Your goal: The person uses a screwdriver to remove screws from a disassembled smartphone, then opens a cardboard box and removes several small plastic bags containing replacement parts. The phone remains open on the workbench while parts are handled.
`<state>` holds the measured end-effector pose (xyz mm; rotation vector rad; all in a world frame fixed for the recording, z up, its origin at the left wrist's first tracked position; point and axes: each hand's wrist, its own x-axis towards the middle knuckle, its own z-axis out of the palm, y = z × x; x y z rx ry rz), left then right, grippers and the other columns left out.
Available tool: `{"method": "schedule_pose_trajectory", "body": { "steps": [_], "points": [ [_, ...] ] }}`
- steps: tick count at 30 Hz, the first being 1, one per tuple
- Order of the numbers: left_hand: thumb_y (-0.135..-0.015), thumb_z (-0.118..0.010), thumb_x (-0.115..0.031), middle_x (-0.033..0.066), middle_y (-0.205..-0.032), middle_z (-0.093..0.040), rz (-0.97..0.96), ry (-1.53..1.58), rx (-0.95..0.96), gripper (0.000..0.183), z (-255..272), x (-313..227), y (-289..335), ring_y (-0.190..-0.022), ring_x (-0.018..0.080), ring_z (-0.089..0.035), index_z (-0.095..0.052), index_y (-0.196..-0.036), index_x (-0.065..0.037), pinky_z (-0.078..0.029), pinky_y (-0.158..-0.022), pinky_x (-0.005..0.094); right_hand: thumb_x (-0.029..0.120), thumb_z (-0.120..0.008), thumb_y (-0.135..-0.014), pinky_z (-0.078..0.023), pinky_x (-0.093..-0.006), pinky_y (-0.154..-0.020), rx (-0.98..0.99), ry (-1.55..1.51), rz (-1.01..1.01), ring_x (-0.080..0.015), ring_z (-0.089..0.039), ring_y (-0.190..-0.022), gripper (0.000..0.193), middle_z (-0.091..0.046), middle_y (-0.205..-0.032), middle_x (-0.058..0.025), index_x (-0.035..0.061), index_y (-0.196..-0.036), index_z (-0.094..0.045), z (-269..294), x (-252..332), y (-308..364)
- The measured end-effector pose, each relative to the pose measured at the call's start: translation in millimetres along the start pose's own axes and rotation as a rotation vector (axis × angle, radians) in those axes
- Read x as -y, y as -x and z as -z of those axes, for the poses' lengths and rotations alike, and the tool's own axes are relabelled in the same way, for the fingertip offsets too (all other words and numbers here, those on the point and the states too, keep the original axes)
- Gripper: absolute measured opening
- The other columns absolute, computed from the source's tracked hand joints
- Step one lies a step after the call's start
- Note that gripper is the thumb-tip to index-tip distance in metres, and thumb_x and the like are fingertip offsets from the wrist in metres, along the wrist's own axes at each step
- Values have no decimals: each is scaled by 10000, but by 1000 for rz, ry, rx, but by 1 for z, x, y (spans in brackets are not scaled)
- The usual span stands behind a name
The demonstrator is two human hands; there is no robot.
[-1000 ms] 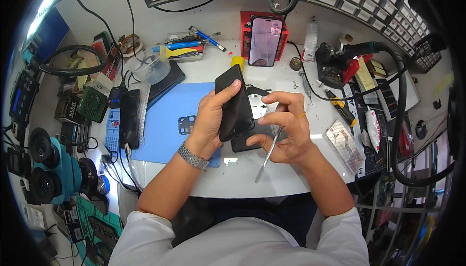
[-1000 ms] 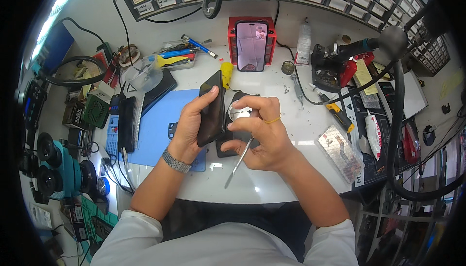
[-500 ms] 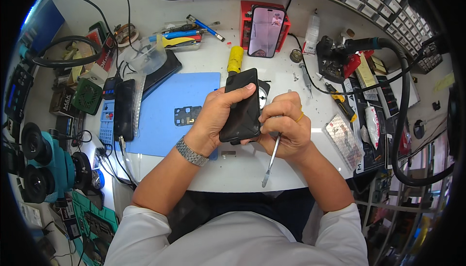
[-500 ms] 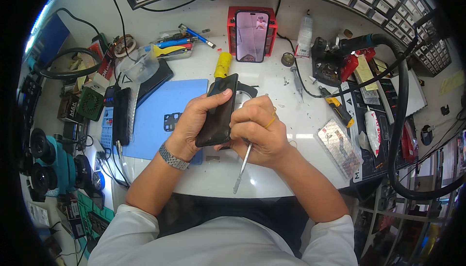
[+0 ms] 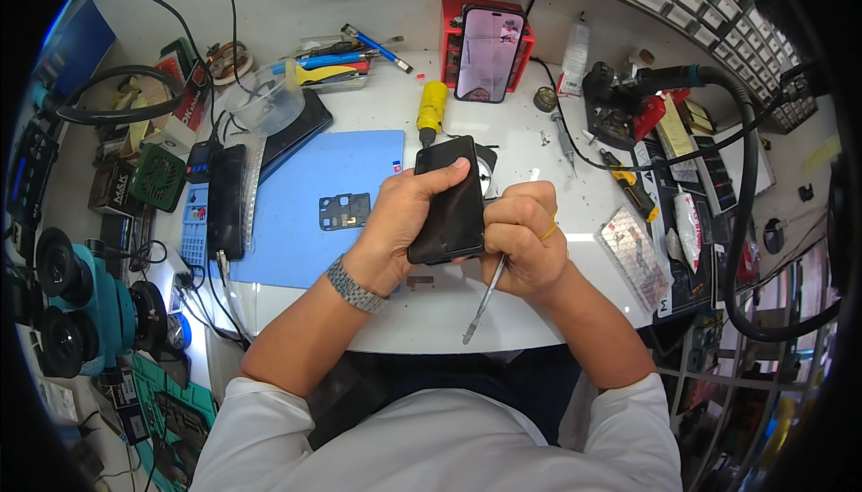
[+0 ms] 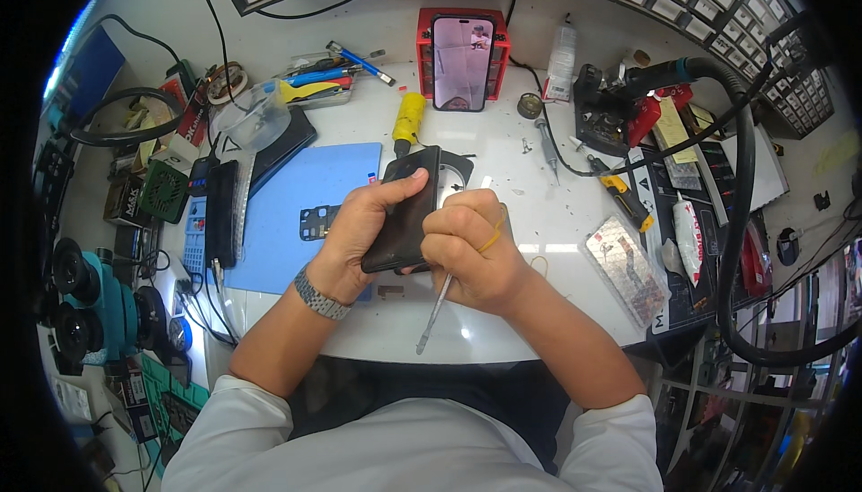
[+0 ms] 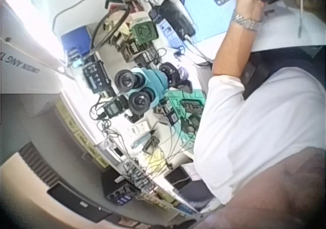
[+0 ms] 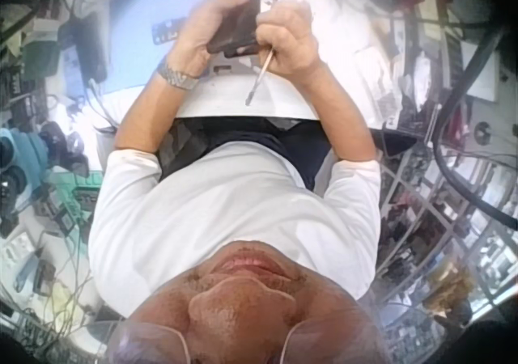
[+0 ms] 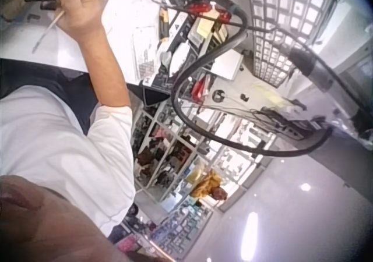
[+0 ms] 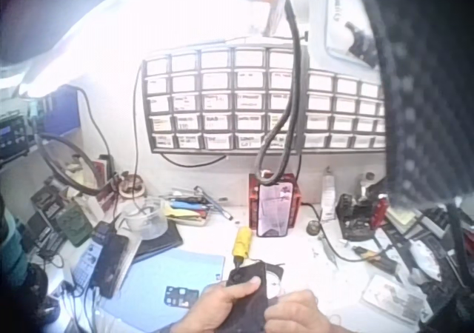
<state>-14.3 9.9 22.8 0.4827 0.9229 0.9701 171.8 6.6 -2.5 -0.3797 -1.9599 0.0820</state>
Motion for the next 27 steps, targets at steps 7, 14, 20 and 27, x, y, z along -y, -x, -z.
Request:
{"method": "schedule_pose_trajectory", "body": {
  "steps": [7,14,20,27],
  "points": [
    [-1044,-769,-277,98,-974,-766,-25,-10,-74,326,7,3,-6,-741,179,-781,-695,-1188,7,-660,-611,303,35,-812,-600,-512,-398,-803,32,141,78,-287,-580,-953,414,-636,-1038,-71,77,-978,-648,1,0,2],
    [-1052,-762,-258,107,-1041,-766,-32,37,-75,320,10,4,-9,-826,181,-786,-694,-1221,5,-669,-708,310,6,-797,-668,-523,-392,-799,22,223,77,-287,-582,-969,372,-628,-1036,-77,70,-1002,-647,-2,5,-1],
    [-1057,-758,-247,102,-1043,-758,-86,53,-76,312,11,4,-8,-855,172,-780,-691,-1231,4,-665,-733,302,2,-794,-692,-527,-386,-785,14,257,85,-282,-588,-975,349,-628,-1030,-71,72,-1002,-650,-3,6,0],
    [-1059,-763,-253,90,-1002,-749,-113,115,-124,284,7,3,-6,-805,162,-770,-688,-1173,-4,-657,-692,290,-7,-791,-639,-488,-373,-805,31,306,87,-271,-565,-974,385,-620,-1029,-49,100,-988,-668,-3,-2,0]
  ]
}}
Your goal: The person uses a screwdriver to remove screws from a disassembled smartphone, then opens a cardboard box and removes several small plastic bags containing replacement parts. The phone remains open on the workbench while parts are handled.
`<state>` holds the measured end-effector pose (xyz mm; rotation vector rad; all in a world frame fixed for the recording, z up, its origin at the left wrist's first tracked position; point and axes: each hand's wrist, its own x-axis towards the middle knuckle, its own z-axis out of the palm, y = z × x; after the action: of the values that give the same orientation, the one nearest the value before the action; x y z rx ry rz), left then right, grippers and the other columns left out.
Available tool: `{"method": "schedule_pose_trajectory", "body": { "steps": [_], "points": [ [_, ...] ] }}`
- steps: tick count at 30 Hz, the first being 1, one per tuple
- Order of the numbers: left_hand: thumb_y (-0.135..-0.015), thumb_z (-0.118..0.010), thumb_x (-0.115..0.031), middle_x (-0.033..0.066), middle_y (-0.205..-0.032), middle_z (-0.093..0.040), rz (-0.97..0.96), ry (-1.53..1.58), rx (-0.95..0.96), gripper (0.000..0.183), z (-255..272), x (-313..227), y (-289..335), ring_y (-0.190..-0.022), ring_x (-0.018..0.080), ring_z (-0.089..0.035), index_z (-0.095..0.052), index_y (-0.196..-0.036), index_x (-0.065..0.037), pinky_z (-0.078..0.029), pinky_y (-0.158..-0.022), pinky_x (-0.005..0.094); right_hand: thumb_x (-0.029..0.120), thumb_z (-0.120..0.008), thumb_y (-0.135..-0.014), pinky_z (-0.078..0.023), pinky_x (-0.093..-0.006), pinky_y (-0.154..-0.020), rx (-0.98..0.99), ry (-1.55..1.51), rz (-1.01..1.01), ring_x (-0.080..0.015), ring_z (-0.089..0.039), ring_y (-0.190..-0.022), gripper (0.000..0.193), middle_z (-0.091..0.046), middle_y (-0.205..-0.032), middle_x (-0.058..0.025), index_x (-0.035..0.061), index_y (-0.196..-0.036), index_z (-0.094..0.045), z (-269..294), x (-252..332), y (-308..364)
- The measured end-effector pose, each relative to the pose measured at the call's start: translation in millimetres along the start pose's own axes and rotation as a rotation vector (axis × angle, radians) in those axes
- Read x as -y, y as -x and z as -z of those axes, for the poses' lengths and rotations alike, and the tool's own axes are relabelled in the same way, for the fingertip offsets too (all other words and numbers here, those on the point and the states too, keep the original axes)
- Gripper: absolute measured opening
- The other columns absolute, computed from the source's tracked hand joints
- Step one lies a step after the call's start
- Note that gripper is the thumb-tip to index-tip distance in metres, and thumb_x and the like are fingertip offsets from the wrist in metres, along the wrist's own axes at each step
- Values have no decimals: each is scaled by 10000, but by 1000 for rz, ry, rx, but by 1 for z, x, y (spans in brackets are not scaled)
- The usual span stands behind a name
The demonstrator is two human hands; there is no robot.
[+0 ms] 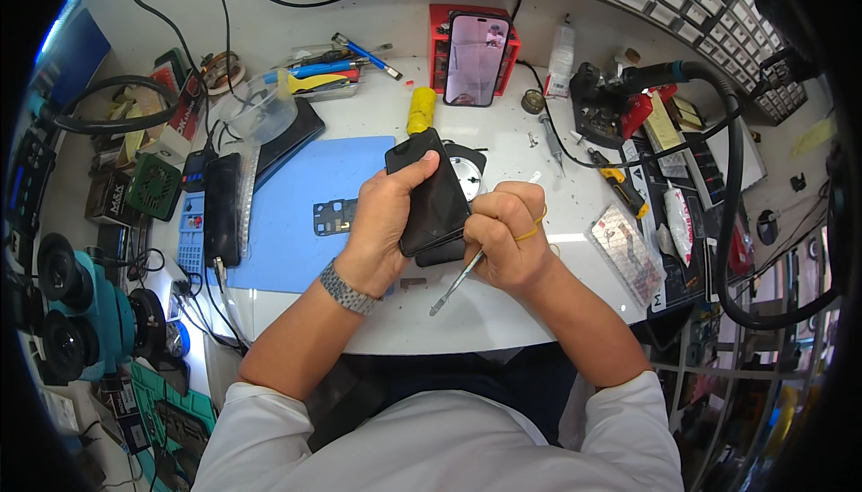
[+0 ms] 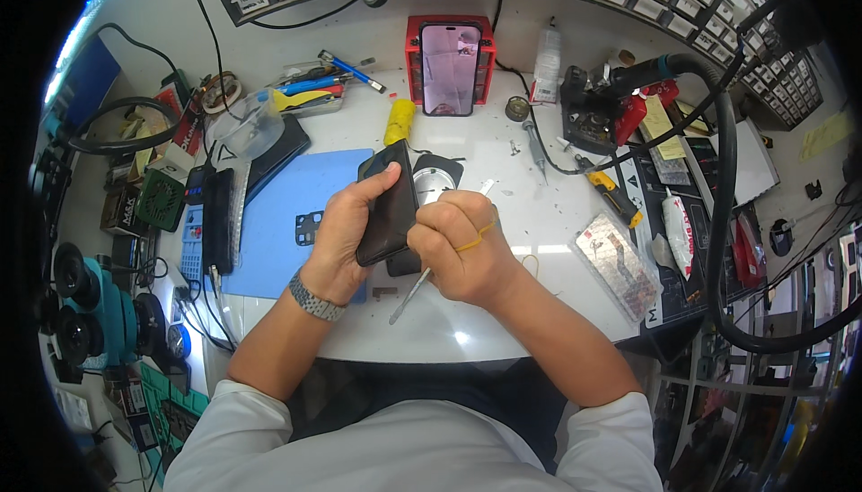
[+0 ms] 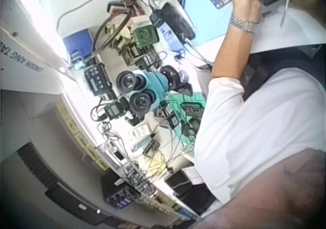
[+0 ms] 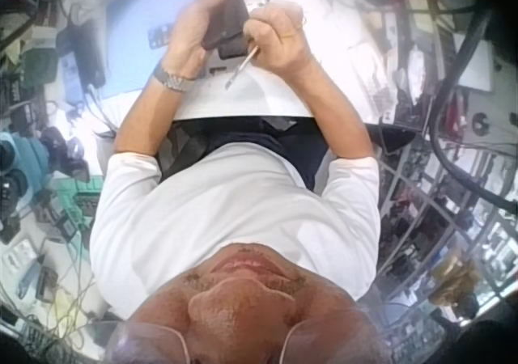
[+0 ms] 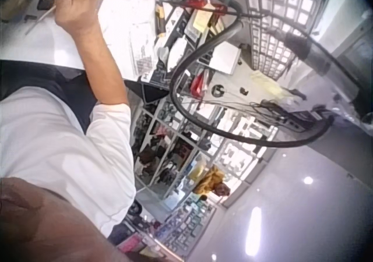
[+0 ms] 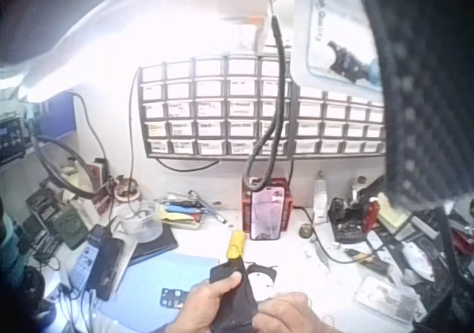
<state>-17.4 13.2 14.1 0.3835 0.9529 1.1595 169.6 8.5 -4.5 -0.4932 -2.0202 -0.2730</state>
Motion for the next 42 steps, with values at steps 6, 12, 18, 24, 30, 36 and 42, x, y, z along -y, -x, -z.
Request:
{"method": "schedule_pose_trajectory", "body": {
  "steps": [6,12,18,24,30,36,42],
  "points": [
    [-1055,-772,-253,82,-958,-741,-108,37,-100,272,-6,3,0,-771,162,-762,-681,-1141,-11,-659,-661,302,47,-808,-657,-486,-371,-829,-3,0,-48,-248,-560,-1011,339,-623,-1042,-22,138,-970,-715,-2,3,0],
    [-1069,-754,-242,78,-948,-739,-208,72,-168,234,-4,12,-4,-767,168,-753,-673,-1124,-29,-657,-667,316,86,-821,-665,-462,-369,-838,65,-51,-32,-236,-556,-1020,301,-623,-1071,1,150,-944,-728,-6,11,3],
    [-1079,-756,-286,56,-966,-732,-286,74,-228,244,-4,12,-4,-786,176,-747,-662,-1119,-64,-658,-685,332,97,-878,-589,-449,-357,-831,70,-59,34,-256,-509,-1031,414,-596,-1029,-40,136,-968,-716,-11,11,1],
    [-1088,-704,-476,42,-1020,-682,-367,165,-125,434,-4,4,-5,-864,151,-732,-583,-1184,-70,-685,-744,358,350,-939,-885,-490,-378,-853,-110,-361,-494,-260,-579,-1022,514,-653,-1076,-111,14,-1167,-672,-11,14,-15],
    [-974,-619,-812,32,-1035,-590,-295,83,-19,730,-1,6,-8,-930,213,-700,-556,-1179,-114,-631,-895,396,63,-916,-878,-501,-362,-802,-67,-356,-360,-265,-620,-884,379,-725,-995,-110,7,-1184,-700,-18,4,-2],
    [-1103,-692,-476,97,-1136,-709,-240,-34,117,485,7,-10,-18,-1107,257,-753,-616,-1287,-33,-632,-990,417,9,-956,-747,-534,-406,-859,5,-216,-401,-257,-621,-950,400,-711,-1073,-85,61,-1112,-798,-7,-14,1],
    [-1084,-687,-59,148,-1343,-702,-394,53,166,488,6,-14,-15,-1260,284,-726,-496,-1532,-30,-605,-1106,456,99,-1058,-634,-508,-345,-953,61,-428,-734,-203,-581,-1040,724,-635,-1162,-63,63,-1288,-750,8,-18,-11]
  ]
}}
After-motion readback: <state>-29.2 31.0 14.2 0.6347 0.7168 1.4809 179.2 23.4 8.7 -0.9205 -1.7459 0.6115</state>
